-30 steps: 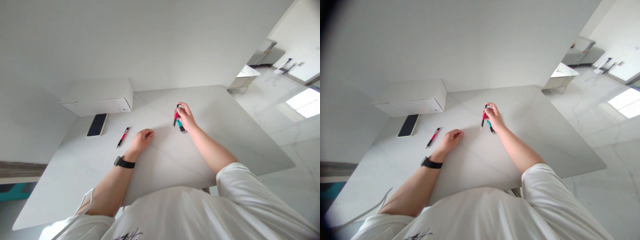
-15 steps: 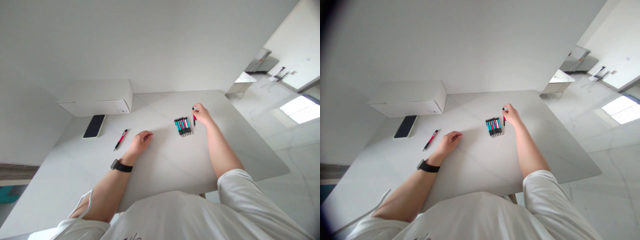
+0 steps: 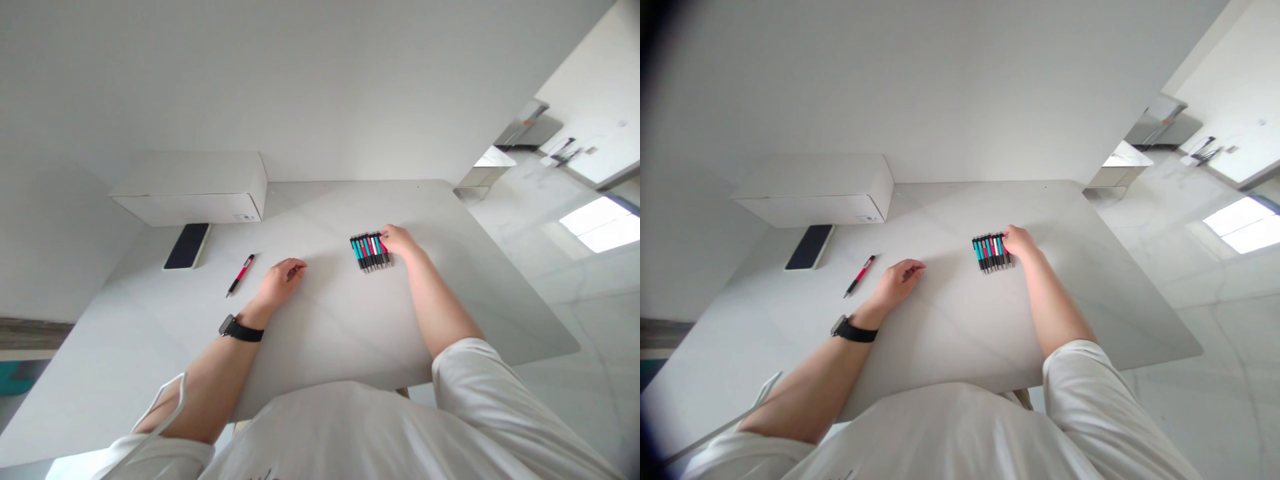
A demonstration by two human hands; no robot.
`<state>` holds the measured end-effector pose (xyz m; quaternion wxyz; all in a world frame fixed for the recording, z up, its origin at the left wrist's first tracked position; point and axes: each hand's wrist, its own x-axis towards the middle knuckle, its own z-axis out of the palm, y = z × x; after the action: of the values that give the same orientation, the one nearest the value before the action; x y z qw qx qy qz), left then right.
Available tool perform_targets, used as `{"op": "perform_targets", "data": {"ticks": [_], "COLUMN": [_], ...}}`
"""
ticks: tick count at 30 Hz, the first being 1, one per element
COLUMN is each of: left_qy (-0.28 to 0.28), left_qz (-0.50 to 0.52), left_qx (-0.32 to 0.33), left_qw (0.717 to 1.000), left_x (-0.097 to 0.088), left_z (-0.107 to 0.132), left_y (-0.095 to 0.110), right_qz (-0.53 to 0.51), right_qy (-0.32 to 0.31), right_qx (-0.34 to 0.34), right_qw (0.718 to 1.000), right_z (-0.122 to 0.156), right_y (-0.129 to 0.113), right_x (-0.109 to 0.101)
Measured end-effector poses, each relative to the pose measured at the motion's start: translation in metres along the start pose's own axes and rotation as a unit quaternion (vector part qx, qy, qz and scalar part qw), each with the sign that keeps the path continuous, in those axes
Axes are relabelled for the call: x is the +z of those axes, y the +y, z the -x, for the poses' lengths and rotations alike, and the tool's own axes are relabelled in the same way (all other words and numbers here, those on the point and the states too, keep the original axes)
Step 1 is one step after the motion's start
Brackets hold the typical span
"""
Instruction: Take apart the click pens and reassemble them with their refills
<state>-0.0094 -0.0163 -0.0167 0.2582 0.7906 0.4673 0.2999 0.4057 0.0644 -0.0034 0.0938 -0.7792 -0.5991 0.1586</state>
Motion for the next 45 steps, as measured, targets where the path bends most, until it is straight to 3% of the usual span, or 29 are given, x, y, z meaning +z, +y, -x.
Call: {"op": "perform_targets", "data": {"ticks": [5,8,10,13,17,21,24,26,28,32,35,36,39,45], "left_qy": [0.083,0.17,0.201,0.194,0.125,0.099,0.075,0.066,0.051,0.013,0.032,0.008,-0.141,-0.219], "left_qz": [-0.084,-0.16,-0.211,-0.257,-0.284,-0.25,-0.156,-0.132,-0.13,-0.147,-0.142,-0.135,-0.132,-0.132], "left_qx": [0.001,-0.089,-0.165,-0.237,-0.287,-0.207,-0.091,-0.048,-0.018,0.028,0.015,0.018,0.051,0.076], "left_qw": [0.993,0.968,0.942,0.916,0.906,0.941,0.981,0.988,0.99,0.989,0.989,0.991,0.98,0.964], "left_x": [-0.019,-0.036,-0.047,-0.058,-0.062,-0.056,-0.044,-0.033,-0.021,-0.009,-0.02,-0.026,-0.042,-0.047], "left_z": [-0.002,0.0,0.002,0.008,0.013,0.011,0.008,0.005,0.004,0.003,0.008,0.011,0.023,0.022], "left_y": [0.005,-0.001,-0.01,-0.028,-0.047,-0.042,-0.024,-0.012,-0.003,0.006,0.01,0.011,0.017,0.03], "right_qz": [-0.018,-0.006,0.018,0.02,-0.046,-0.148,-0.23,-0.23,-0.196,-0.098,-0.061,-0.066,-0.1,-0.174], "right_qy": [-0.014,-0.013,0.018,0.072,0.113,0.074,-0.031,-0.073,-0.063,-0.031,-0.045,-0.046,-0.037,-0.061], "right_qx": [0.007,0.003,-0.021,-0.064,-0.146,-0.224,-0.272,-0.303,-0.339,-0.401,-0.437,-0.445,-0.444,-0.43], "right_qw": [1.0,1.0,0.999,0.995,0.982,0.96,0.934,0.922,0.918,0.91,0.896,0.892,0.89,0.884], "right_z": [0.002,0.005,0.007,0.012,0.028,0.058,0.083,0.096,0.105,0.11,0.112,0.113,0.112,0.105], "right_y": [-0.002,-0.005,-0.007,-0.015,-0.039,-0.079,-0.113,-0.132,-0.145,-0.149,-0.145,-0.143,-0.141,-0.138], "right_x": [-0.001,-0.005,-0.008,-0.013,-0.015,0.002,0.027,0.044,0.058,0.073,0.077,0.077,0.074,0.065]}}
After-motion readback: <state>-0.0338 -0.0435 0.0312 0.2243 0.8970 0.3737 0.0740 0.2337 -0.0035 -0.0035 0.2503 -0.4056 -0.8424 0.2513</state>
